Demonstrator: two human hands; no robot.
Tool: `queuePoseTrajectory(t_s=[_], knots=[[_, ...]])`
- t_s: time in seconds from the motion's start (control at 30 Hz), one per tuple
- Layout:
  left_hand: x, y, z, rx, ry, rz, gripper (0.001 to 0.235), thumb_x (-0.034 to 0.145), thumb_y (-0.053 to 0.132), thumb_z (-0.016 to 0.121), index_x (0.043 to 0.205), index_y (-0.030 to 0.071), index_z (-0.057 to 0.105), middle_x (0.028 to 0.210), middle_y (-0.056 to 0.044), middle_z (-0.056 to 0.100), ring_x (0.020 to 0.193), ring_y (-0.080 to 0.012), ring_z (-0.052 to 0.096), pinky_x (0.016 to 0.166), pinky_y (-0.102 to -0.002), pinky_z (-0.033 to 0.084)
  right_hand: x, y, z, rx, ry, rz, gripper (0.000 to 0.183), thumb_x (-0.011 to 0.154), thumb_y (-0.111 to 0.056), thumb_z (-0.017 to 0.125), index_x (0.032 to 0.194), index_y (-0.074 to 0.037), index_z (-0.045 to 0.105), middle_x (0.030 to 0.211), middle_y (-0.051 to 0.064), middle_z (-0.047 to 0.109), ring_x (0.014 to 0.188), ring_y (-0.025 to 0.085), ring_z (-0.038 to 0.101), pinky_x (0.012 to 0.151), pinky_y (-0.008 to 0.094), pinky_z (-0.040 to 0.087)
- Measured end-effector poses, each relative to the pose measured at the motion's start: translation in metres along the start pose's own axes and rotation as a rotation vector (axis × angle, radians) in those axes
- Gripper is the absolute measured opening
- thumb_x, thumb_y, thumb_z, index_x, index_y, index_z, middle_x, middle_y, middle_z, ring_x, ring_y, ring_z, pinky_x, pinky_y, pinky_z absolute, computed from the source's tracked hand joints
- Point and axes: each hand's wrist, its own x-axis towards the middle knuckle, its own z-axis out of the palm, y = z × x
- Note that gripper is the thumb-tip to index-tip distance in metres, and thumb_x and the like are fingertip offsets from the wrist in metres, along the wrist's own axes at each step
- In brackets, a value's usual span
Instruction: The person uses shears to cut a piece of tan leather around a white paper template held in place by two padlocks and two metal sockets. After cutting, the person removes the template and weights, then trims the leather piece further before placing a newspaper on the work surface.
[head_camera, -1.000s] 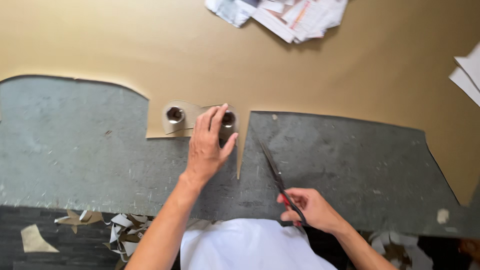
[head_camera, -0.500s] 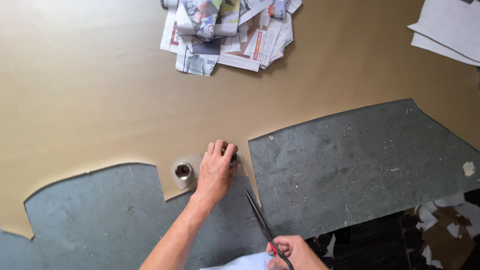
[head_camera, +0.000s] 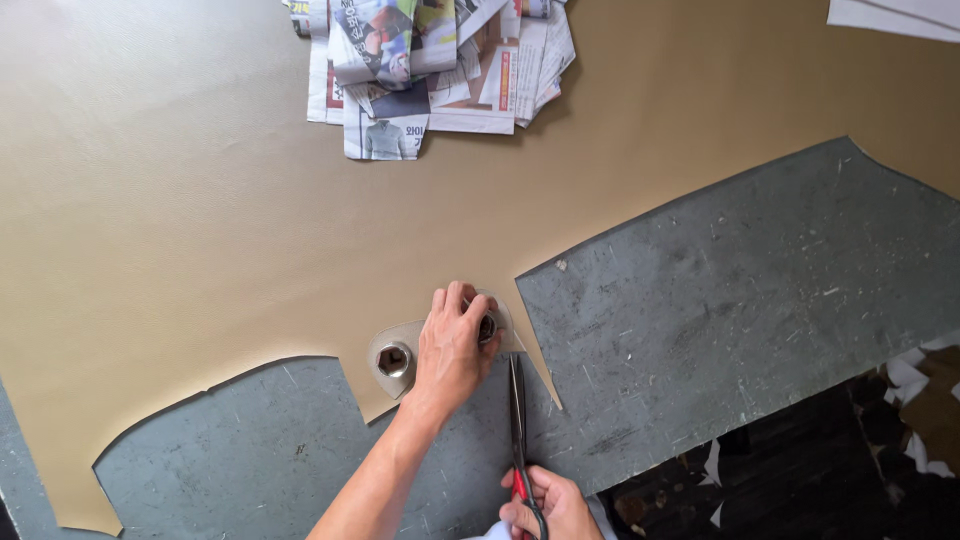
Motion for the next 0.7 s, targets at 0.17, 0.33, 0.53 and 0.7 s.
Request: queuePoseTrajectory(t_s=[0.17, 0.33, 0.53, 0.7], knots=[[0.003, -0.004, -0.006, -0.016, -0.045, 0.035, 0.045, 0.066, -0.003, 0.077, 0.108, 0.007, 0.064, 0.108, -0.013, 0.053, 0.103, -0.0349, 0.054, 0.086, -0.046, 0.050, -0.011, -0.028, 0.042, -0.057, 0.106, -0.208, 0.029, 0.085, -0.010, 0.081, 0.107, 0.001, 0.066, 0.072, 0.002, 0.065, 0.059, 0.010, 0.063, 0.055, 0.026, 0.051], [-0.004, -0.013, -0.002, -0.026, -0.037, 0.044, 0.047, 0.068, -0.004, 0.077, 0.111, 0.007, 0.065, 0.113, -0.013, 0.052, 0.106, -0.0343, 0.055, 0.089, -0.044, 0.051, -0.021, -0.048, 0.070, -0.120, 0.206, -0.198, 0.029, 0.085, -0.014, 0.081, 0.105, 0.001, 0.065, 0.071, 0.003, 0.065, 0.057, 0.009, 0.062, 0.054, 0.025, 0.053], [-0.003, -0.016, -0.003, -0.038, -0.058, 0.036, 0.045, 0.070, -0.002, 0.080, 0.111, 0.008, 0.066, 0.112, -0.011, 0.052, 0.106, -0.0323, 0.055, 0.087, -0.045, 0.051, -0.021, -0.063, 0.087, -0.133, 0.295, -0.205, 0.033, 0.082, -0.017, 0.083, 0.103, 0.002, 0.064, 0.070, 0.002, 0.065, 0.055, 0.008, 0.060, 0.052, 0.024, 0.051], [-0.004, -0.018, -0.001, -0.023, -0.045, 0.031, 0.048, 0.067, -0.001, 0.081, 0.111, 0.009, 0.066, 0.113, -0.011, 0.051, 0.107, -0.0324, 0.055, 0.087, -0.045, 0.051, -0.016, -0.068, 0.088, -0.149, 0.342, -0.186, 0.035, 0.081, -0.018, 0.084, 0.103, 0.001, 0.065, 0.068, 0.001, 0.063, 0.053, 0.007, 0.056, 0.049, 0.023, 0.047]])
